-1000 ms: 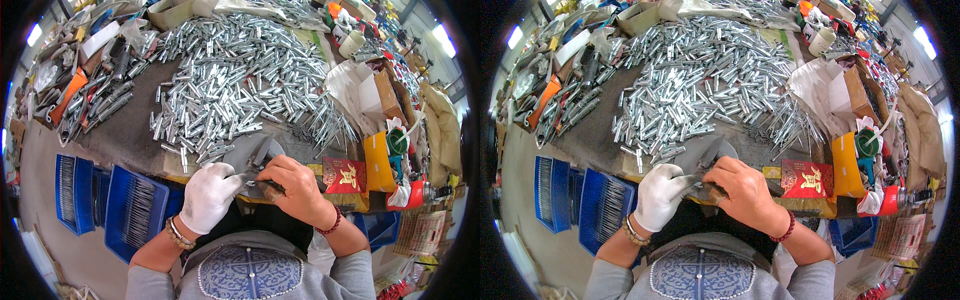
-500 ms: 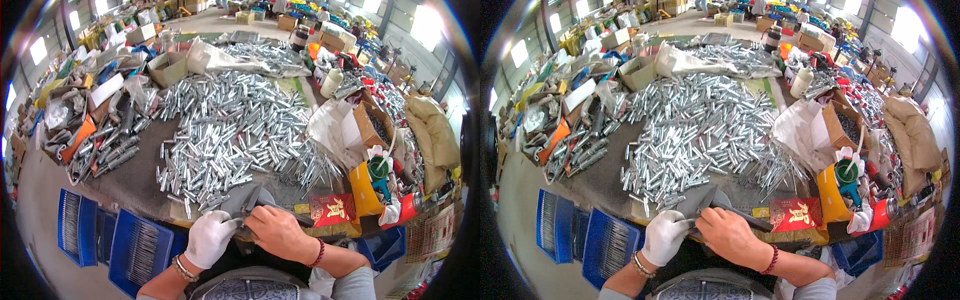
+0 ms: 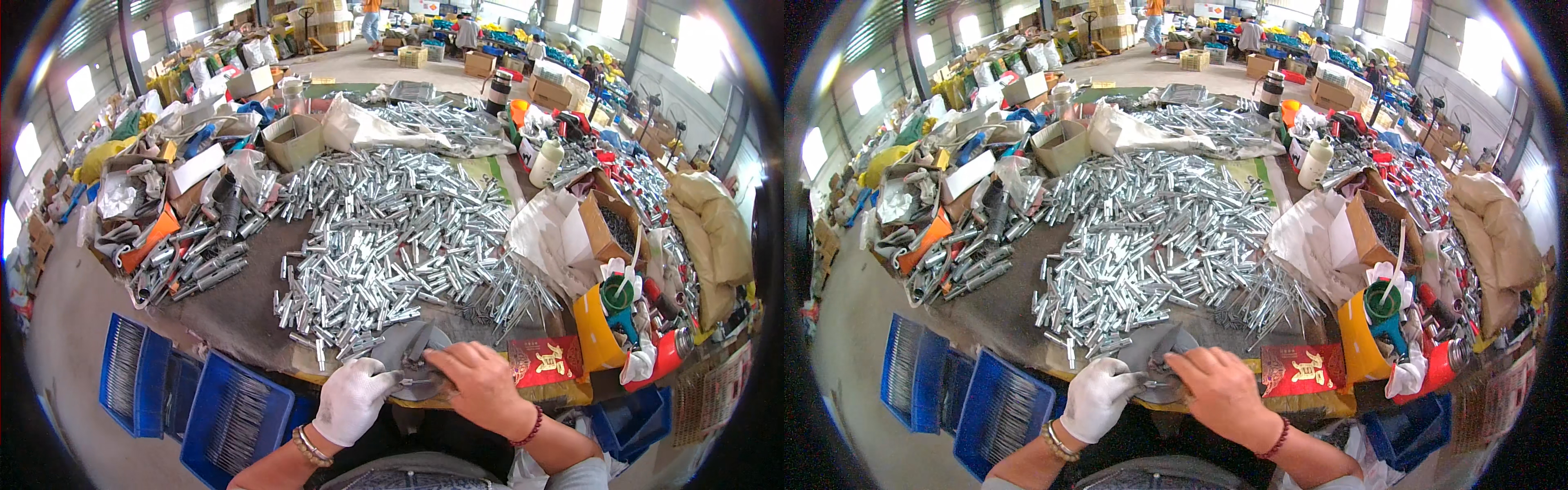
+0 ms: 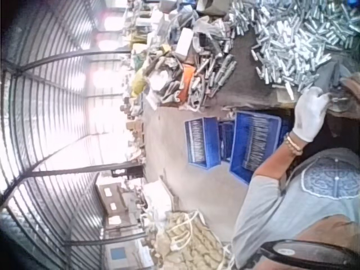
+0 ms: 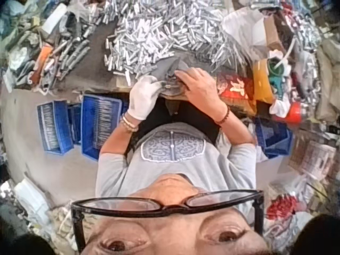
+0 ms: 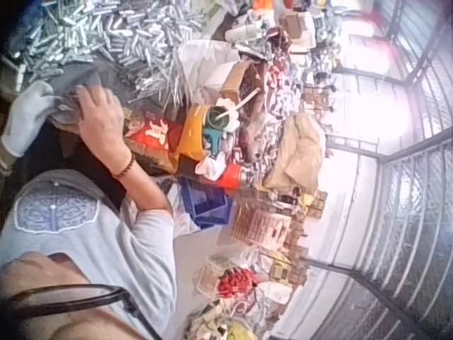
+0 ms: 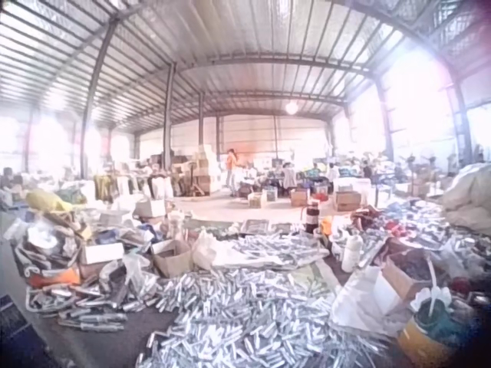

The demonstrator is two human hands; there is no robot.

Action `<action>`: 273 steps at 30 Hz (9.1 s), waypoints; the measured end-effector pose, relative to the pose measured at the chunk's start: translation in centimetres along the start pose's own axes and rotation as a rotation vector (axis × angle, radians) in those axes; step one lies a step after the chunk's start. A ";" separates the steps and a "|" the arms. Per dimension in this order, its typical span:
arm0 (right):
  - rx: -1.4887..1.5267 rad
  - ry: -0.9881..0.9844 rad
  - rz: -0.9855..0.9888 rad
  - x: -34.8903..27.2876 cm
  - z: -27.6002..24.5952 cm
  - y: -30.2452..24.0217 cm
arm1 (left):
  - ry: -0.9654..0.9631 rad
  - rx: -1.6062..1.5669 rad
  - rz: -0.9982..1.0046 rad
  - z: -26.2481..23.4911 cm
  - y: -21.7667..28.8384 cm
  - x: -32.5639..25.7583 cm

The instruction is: The person assembles small metal latch or hinge components by hand, using a hammer to secure fastener pins into the metal parts with the aid of a circular jig.

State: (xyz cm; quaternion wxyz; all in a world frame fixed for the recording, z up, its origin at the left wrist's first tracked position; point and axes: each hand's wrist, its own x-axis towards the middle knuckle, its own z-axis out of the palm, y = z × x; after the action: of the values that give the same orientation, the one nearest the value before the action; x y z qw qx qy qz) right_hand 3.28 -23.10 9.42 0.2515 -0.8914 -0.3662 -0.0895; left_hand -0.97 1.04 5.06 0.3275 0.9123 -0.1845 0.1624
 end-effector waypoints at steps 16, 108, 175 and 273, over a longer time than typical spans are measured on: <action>0.033 0.006 0.094 -3.8 -2.7 -0.4 | -0.009 0.055 -0.004 0.2 0.3 -0.7; -0.136 0.380 0.057 -6.1 5.7 0.1 | 1.047 0.129 -0.923 -3.3 -25.6 -19.0; 0.105 0.042 0.039 -2.3 1.7 1.1 | -0.045 -0.081 -0.052 -0.2 0.6 0.9; 0.255 -0.050 -0.045 -0.3 2.9 -1.7 | 0.049 -0.083 -0.027 0.5 0.7 -0.9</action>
State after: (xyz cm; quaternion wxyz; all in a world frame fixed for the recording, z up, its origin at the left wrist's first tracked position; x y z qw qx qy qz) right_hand 1.76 -20.79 7.52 0.3516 -0.8456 -0.4008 -0.0257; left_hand -1.99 0.44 4.67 0.3714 0.8962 -0.1709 0.1724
